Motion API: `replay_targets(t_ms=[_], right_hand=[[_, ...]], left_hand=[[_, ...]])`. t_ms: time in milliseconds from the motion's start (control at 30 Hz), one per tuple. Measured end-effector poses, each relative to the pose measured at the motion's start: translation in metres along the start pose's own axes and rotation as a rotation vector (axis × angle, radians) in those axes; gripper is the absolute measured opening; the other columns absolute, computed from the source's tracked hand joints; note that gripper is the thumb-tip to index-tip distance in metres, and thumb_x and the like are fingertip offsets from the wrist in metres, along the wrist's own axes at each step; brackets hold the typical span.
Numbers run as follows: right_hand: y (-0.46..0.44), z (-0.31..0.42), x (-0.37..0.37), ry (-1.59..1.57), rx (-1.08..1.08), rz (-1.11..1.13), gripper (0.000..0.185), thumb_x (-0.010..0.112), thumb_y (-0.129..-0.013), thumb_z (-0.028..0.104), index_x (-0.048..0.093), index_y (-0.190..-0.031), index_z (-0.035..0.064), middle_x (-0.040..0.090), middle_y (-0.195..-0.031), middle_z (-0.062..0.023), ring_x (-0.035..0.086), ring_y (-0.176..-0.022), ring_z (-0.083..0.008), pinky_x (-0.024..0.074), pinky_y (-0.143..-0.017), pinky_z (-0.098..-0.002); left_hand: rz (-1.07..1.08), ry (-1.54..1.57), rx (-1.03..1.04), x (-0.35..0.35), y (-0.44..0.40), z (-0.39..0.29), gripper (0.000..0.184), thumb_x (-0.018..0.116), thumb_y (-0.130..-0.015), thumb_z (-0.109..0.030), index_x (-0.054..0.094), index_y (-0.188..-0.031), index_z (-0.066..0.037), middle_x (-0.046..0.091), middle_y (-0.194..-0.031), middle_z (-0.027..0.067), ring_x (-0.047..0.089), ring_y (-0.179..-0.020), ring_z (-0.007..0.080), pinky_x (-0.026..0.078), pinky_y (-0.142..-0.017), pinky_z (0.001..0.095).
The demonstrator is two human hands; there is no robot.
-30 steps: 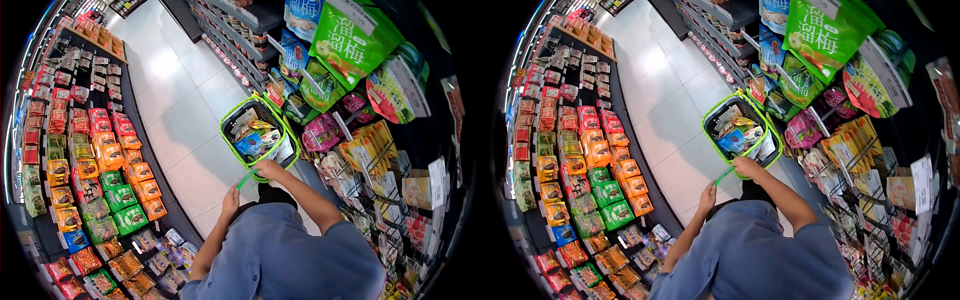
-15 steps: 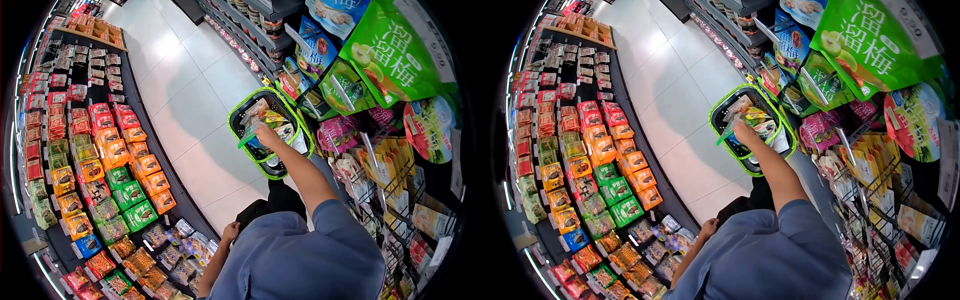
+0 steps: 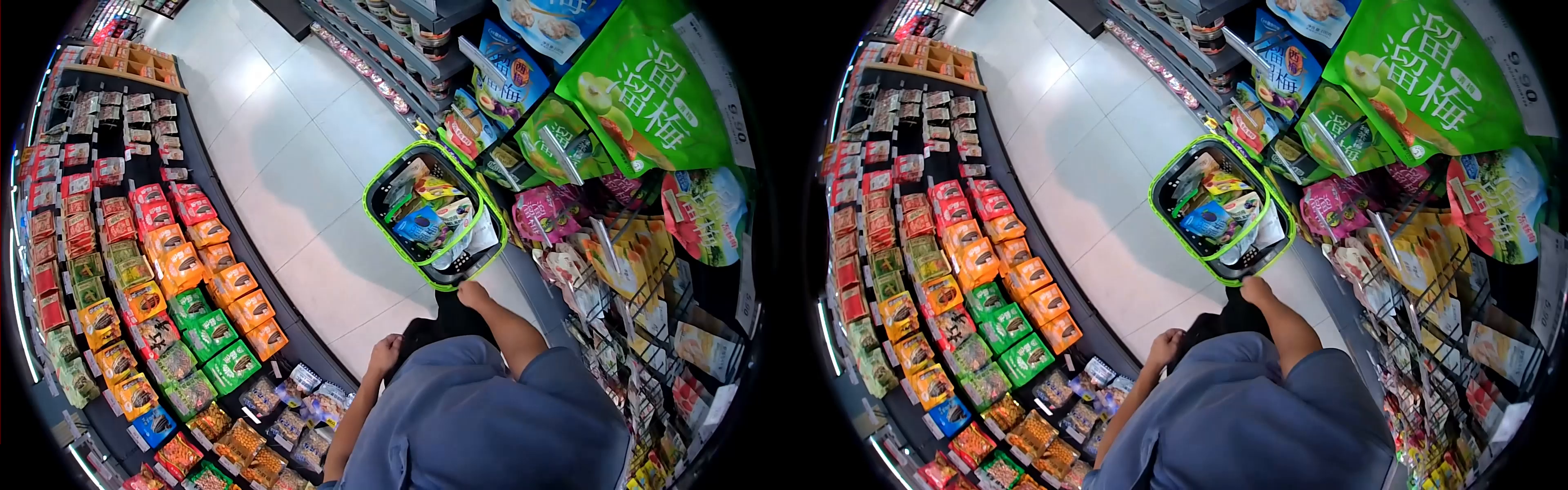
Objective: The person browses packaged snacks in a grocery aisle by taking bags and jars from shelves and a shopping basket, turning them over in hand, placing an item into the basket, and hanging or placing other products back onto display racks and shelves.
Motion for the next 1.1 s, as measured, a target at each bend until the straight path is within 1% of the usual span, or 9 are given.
replay_targets(t_ms=[100, 167, 233, 300, 500, 600, 667, 867, 1100], right_hand=[[0.041, -0.059, 0.01, -0.054, 0.188, -0.063, 0.026, 0.054, -0.08, 0.02, 0.069, -0.085, -0.0003, 0.067, -0.094, -0.0224, 0.064, -0.093, -0.0403, 0.0515, -0.082, -0.0471], [0.054, -0.101, 0.015, -0.055, 0.339, -0.091, 0.025, 0.055, -0.078, 0.02, 0.069, -0.08, -0.0002, 0.069, -0.086, -0.0198, 0.068, -0.079, -0.0349, 0.0546, -0.075, -0.0424], [0.057, -0.122, 0.023, -0.31, 0.447, 0.095, 0.023, 0.053, -0.078, 0.02, 0.068, -0.07, 0.0045, 0.065, -0.062, -0.0101, 0.062, -0.052, -0.0166, 0.0514, -0.052, -0.0337], [0.052, -0.115, 0.0, -0.311, 0.409, 0.046, 0.022, 0.054, -0.078, 0.019, 0.068, -0.07, 0.005, 0.065, -0.061, -0.0091, 0.062, -0.053, -0.0174, 0.0497, -0.05, -0.0331], [0.037, -0.042, -0.072, -0.672, 0.452, -0.203, 0.022, 0.056, -0.087, 0.023, 0.069, -0.092, 0.0057, 0.07, -0.079, -0.0067, 0.065, -0.065, -0.0132, 0.0506, -0.055, -0.0268], [0.025, 0.003, -0.076, -0.831, 0.515, -0.229, 0.024, 0.055, -0.091, 0.023, 0.067, -0.105, 0.0059, 0.07, -0.089, -0.0061, 0.067, -0.072, -0.0128, 0.0518, -0.059, -0.0259], [0.021, 0.044, -0.076, -0.871, 0.503, -0.204, 0.025, 0.055, -0.092, 0.023, 0.066, -0.105, 0.0057, 0.07, -0.089, -0.0065, 0.067, -0.073, -0.0131, 0.0522, -0.061, -0.0257], [-0.009, 0.132, -0.043, -0.689, 0.3, -0.116, 0.02, 0.058, -0.087, 0.016, 0.068, -0.099, 0.0028, 0.07, -0.086, -0.0077, 0.068, -0.074, -0.0142, 0.0529, -0.069, -0.0265], [-0.02, 0.137, -0.031, -0.648, 0.37, -0.105, 0.02, 0.057, -0.084, 0.015, 0.069, -0.095, 0.0035, 0.07, -0.083, -0.0073, 0.067, -0.07, -0.0148, 0.0528, -0.068, -0.0288]], left_hand=[[-0.049, 0.059, 0.017, -0.016, -0.01, 0.001, 0.028, 0.053, -0.096, -0.027, 0.068, -0.108, -0.006, 0.07, -0.094, 0.0166, 0.067, -0.091, 0.0278, 0.051, -0.082, 0.0356], [-0.066, 0.076, -0.053, -0.018, -0.027, 0.035, 0.025, 0.056, -0.095, -0.025, 0.069, -0.104, -0.005, 0.071, -0.092, 0.0139, 0.067, -0.087, 0.0226, 0.051, -0.081, 0.0331], [-0.076, 0.157, 0.059, -0.026, -0.036, 0.037, 0.023, 0.056, -0.096, -0.02, 0.068, -0.102, -0.002, 0.07, -0.086, 0.0107, 0.065, -0.081, 0.0179, 0.052, -0.076, 0.0303], [-0.077, 0.476, 0.076, -0.033, -0.055, 0.043, 0.02, 0.054, -0.097, -0.015, 0.066, -0.1, 0.001, 0.068, -0.082, 0.0071, 0.063, -0.075, 0.0135, 0.051, -0.071, 0.027], [0.041, 0.268, 0.021, -0.066, -0.105, 0.011, 0.019, 0.054, -0.095, -0.015, 0.066, -0.097, -0.001, 0.067, -0.077, 0.0059, 0.062, -0.068, 0.0114, 0.051, -0.065, 0.0262], [0.097, 0.097, 0.08, -0.084, -0.134, 0.005, 0.021, 0.057, -0.093, -0.021, 0.066, -0.097, -0.003, 0.068, -0.079, 0.009, 0.065, -0.07, 0.0181, 0.051, -0.069, 0.0312], [0.139, 0.019, 0.098, -0.097, -0.148, -0.002, 0.023, 0.057, -0.091, -0.024, 0.066, -0.097, -0.004, 0.069, -0.082, 0.0121, 0.066, -0.075, 0.0242, 0.051, -0.072, 0.0348], [0.186, 0.165, 0.034, -0.141, -0.188, 0.014, 0.02, 0.057, -0.092, -0.017, 0.065, -0.096, 0.0, 0.066, -0.075, 0.0079, 0.063, -0.066, 0.0157, 0.052, -0.063, 0.0292], [0.21, -0.012, -0.041, -0.201, -0.211, 0.058, 0.02, 0.056, -0.09, -0.017, 0.066, -0.096, 0.0, 0.067, -0.073, 0.0082, 0.063, -0.062, 0.0151, 0.051, -0.061, 0.0291]])
Point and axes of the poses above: each hand's wrist, its own y-axis away from the middle knuckle, its own x-axis out of the palm, z = x × y, the point moved 8 cm from there along -y, towards the middle knuckle
